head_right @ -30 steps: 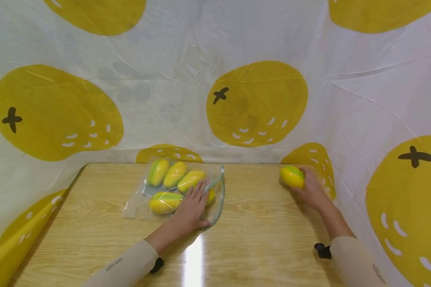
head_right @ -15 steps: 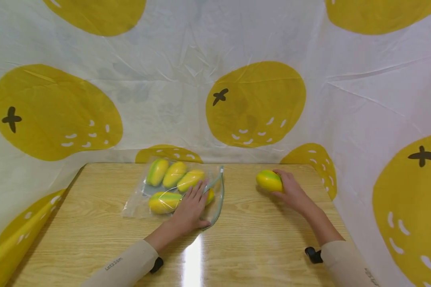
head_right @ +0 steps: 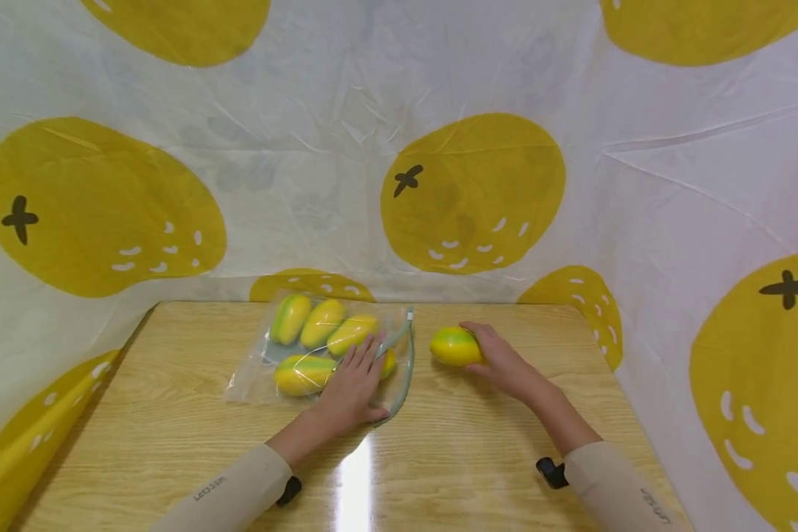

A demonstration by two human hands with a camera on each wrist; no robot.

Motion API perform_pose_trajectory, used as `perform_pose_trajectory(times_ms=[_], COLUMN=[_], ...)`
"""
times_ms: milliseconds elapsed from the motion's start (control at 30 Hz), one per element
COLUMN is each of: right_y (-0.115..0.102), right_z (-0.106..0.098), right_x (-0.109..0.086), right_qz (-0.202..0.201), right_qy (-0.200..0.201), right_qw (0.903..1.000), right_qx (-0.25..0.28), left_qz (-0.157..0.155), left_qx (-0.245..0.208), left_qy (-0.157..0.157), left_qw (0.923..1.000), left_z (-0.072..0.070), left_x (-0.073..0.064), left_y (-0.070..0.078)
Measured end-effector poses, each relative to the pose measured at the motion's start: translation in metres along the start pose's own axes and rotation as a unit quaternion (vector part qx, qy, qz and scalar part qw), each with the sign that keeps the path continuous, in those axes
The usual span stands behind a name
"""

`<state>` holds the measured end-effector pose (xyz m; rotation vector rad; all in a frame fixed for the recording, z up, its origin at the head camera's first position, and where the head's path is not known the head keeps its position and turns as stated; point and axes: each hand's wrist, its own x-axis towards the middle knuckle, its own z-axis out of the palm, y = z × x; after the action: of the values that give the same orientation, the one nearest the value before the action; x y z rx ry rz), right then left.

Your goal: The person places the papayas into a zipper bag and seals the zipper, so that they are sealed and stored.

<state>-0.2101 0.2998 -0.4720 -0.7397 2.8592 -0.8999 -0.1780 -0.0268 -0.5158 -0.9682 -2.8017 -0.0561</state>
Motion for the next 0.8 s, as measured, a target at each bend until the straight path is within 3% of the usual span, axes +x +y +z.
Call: perform_pose_trajectory(times_ms=[367, 800], right_y=[-0.023, -0.033], right_z=[0.018, 0.030], right_x=[0.020, 0.032], right_qz=[-0.023, -0.091], right_qy=[-0.020, -0.030], right_qw=[0.9995, 0.9952], right_qx=[0.000, -0.020], left_qz=[-0.003, 0.004], left_qx=[0.008, 0.010], left_qy=[-0.008, -0.012], left_qw=[0.9999, 0.9999], left_z=[-0.002, -0.001], left_x=[-0.001, -0.002], left_y=[0.000, -0.001])
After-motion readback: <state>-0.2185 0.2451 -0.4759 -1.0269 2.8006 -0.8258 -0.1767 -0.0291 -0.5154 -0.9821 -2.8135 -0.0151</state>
